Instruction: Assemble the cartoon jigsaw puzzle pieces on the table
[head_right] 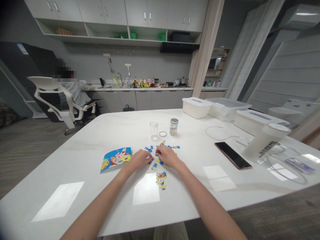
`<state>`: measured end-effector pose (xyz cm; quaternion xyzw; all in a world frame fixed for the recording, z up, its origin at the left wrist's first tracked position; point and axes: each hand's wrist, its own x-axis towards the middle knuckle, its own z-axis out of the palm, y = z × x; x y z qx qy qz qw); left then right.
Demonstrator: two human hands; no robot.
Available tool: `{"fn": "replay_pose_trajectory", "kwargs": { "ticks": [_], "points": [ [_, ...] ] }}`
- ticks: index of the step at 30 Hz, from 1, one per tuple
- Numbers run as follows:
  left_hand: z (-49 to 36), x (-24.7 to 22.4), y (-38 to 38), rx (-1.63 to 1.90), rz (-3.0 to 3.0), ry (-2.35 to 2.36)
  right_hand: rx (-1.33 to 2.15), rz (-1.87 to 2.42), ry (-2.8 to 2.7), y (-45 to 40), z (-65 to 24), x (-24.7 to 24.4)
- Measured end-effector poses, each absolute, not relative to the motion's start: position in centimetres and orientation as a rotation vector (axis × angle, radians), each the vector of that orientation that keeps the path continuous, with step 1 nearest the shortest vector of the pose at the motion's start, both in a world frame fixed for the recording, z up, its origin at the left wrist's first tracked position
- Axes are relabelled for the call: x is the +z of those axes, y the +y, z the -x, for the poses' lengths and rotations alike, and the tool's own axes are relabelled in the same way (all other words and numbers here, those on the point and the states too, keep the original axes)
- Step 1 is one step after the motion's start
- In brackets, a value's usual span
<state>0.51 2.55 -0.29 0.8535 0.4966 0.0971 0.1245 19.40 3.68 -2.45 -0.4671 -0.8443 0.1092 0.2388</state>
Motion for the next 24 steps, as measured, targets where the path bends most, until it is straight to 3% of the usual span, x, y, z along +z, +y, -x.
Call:
{"fn": "replay_pose_trajectory", "kwargs": {
  "ticks": [13,24],
  "points": [
    [-0.6,-0.3,2.1,0.132,-2.554,1.605,0.303,1.33,-2.384,3.4,-20.6,-0.8],
    [0.4,1.0,2.3,0.032,-2.678,1.44,0.587,1.203,-2.526,3.2,-20.8,-0.4]
  ]
}}
